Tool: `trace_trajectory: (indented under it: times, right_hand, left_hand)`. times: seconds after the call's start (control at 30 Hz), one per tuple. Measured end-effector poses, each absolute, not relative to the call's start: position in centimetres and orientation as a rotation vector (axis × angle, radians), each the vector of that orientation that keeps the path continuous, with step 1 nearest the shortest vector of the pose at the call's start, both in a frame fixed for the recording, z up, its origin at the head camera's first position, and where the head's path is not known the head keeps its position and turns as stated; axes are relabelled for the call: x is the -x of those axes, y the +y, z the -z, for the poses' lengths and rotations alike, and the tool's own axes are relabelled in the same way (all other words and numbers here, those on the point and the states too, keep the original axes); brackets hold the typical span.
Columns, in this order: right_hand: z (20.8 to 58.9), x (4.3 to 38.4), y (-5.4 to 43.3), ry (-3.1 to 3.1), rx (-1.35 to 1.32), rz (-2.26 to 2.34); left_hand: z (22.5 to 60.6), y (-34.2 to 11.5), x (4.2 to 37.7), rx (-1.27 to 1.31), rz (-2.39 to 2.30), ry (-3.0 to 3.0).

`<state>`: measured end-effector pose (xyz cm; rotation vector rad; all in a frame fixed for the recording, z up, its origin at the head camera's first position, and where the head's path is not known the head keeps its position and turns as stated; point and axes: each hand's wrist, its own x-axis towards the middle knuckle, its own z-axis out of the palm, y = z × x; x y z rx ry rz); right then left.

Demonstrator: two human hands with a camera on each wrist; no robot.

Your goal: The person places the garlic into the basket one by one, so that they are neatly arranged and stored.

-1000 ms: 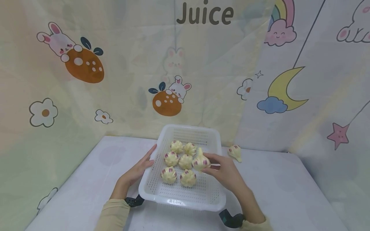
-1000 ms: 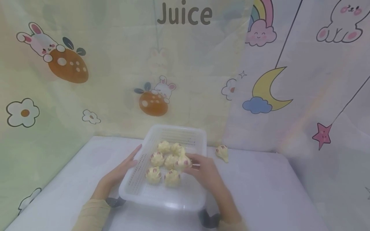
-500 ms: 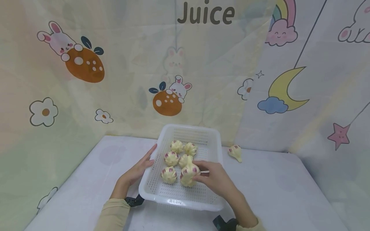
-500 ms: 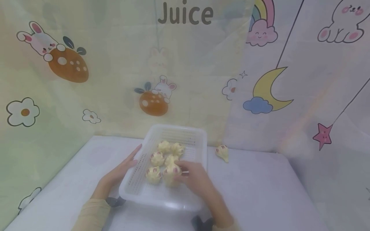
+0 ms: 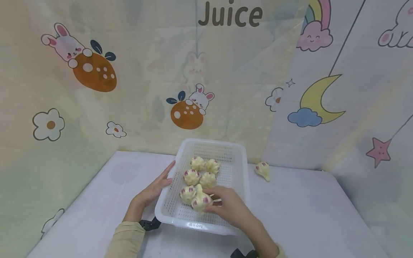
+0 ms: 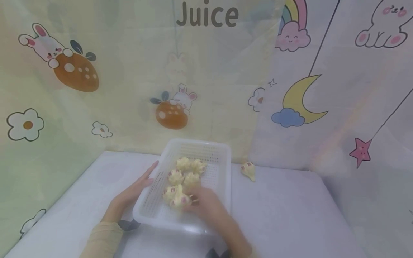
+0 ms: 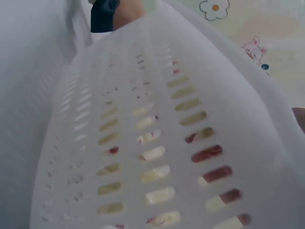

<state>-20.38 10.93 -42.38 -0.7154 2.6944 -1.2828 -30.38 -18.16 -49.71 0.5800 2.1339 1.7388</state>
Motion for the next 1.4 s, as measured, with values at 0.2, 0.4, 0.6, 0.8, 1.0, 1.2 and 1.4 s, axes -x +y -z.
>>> trace_trajectory:
  times: [0.2, 0.4, 0.6, 0.8, 1.0, 1.2, 1.4]
  right_hand:
    - [42.4, 19.9, 10.1, 2.686, 0.714, 1.237]
    - [42.3, 19.8, 9.6, 2.706, 0.688, 1.148]
    - [42.5, 19.8, 9.3, 2.708, 0.668, 1.096]
    - [42.6, 19.9, 9.3, 2.688, 0.657, 1.096]
    - [42.8, 20.1, 9.5, 2.663, 0.651, 1.1]
    - [43.0, 20.4, 9.4, 2.661, 0.671, 1.092]
    - [43.1, 20.2, 9.4, 2.674, 0.676, 1.077]
  left_hand:
    - [49.8, -18.1, 30.5, -0.563, -1.746, 2.132]
    - [49.9, -18.1, 30.5, -0.532, -1.756, 2.129]
    - [49.9, -18.1, 30.4, -0.531, -1.748, 2.145]
    - [49.9, -18.1, 30.4, -0.538, -1.746, 2.148]
    - [50.0, -18.0, 30.6, -0.548, -1.75, 2.141]
    - [49.7, -18.2, 30.3, -0.548, -1.757, 2.147]
    - [49.7, -18.0, 30.2, -0.569, -1.766, 2.105]
